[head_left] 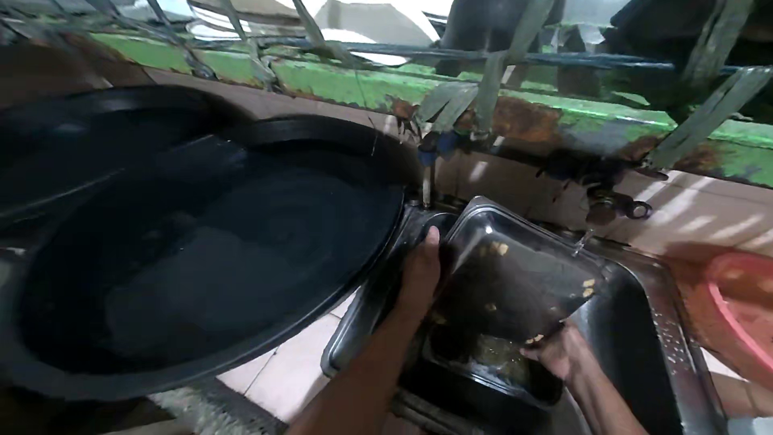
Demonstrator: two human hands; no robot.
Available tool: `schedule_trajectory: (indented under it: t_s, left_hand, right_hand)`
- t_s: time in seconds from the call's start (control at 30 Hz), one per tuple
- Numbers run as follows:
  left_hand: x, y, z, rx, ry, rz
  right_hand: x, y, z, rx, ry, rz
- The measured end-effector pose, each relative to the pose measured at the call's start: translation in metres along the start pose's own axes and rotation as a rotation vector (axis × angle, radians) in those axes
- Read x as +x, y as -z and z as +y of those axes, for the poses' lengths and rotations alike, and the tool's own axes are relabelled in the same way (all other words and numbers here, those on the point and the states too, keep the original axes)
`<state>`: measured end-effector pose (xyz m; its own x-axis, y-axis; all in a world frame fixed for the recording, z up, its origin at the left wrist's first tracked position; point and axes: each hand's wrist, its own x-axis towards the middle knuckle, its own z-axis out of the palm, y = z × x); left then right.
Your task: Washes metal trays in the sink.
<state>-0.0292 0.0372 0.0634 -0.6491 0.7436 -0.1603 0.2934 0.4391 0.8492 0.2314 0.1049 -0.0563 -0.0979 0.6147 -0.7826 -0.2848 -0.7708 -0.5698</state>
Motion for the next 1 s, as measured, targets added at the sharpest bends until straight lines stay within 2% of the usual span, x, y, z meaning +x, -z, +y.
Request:
schedule_trajectory:
  t_s: [0.13, 0.2, 0.27, 0.3, 0.33, 0.43, 0.47, 0.5, 0.53, 0.57, 0.63, 0.7, 0.73, 0.8, 0.9, 0.93, 0.97, 1.0]
  left_hand:
    - [-0.012, 0.005, -0.024, -0.081, 0.025, -0.015]
    - [-0.019, 0.012, -0.036, -0.322, 0.175, -0.149]
    - [-0.021, 0.017, -0.055, -0.623, 0.410, -0.278]
    - [-0.022, 0.018, -0.063, -0.620, 0.495, -0.292]
    - [-0.023, 0.022, -0.067, -0.527, 0.535, -0.326]
    - [-0.034, 0.020, -0.066, -0.385, 0.523, -0.367]
    - [-0.036, 0.014, -0.065, -0.404, 0.515, -0.375]
    - [-0.037, 0.006, -0.062, -0.423, 0.515, -0.401]
    - [-0.038, -0.001, -0.059, -0.417, 0.517, -0.438]
    - [-0.040, -0.007, -0.054, -0.389, 0.514, -0.480]
    - [-0.049, -0.021, -0.040, -0.330, 0.501, -0.555]
    - [-0.061, -0.036, -0.028, -0.354, 0.455, -0.636]
    - [-0.068, -0.043, -0.022, -0.376, 0.422, -0.665]
    - [-0.080, -0.049, -0.007, -0.377, 0.358, -0.707]
    - [-0.091, -0.030, 0.014, -0.302, 0.323, -0.681]
    - [-0.092, -0.017, 0.016, -0.295, 0.329, -0.650]
    - [-0.094, -0.003, 0.016, -0.301, 0.342, -0.602]
    - [-0.094, 0.011, 0.015, -0.307, 0.347, -0.543]
  right_hand:
    - [0.009, 0.000, -0.025, 0.139, 0.190, -0.044]
    - [0.014, 0.010, -0.036, 0.217, 0.266, -0.097]
    - [0.018, 0.030, -0.047, 0.236, 0.289, -0.272]
    - [0.016, 0.037, -0.057, 0.122, 0.316, -0.342]
    - [0.013, 0.042, -0.070, -0.131, 0.362, -0.356]
    - [0.002, 0.030, -0.095, -0.878, 0.320, -0.190]
    - [0.001, 0.022, -0.099, -1.060, 0.312, -0.169]
    - [0.000, 0.013, -0.099, -1.076, 0.334, -0.150]
    - [-0.004, 0.002, -0.095, -0.926, 0.363, -0.123]
    - [-0.011, -0.013, -0.090, -0.667, 0.367, -0.122]
    - [-0.021, -0.047, -0.079, -0.226, 0.359, -0.180]
    - [-0.026, -0.079, -0.059, -0.160, 0.465, -0.241]
    - [-0.028, -0.092, -0.048, -0.261, 0.564, -0.260]
    - [-0.026, -0.108, -0.032, -0.624, 0.781, -0.284]
    - [0.001, -0.089, -0.031, -1.341, 1.169, -0.156]
    - [0.008, -0.075, -0.038, -1.497, 1.194, -0.093]
    - [0.012, -0.060, -0.046, -1.601, 1.132, -0.046]
    - [0.016, -0.046, -0.056, -1.664, 0.997, -0.002]
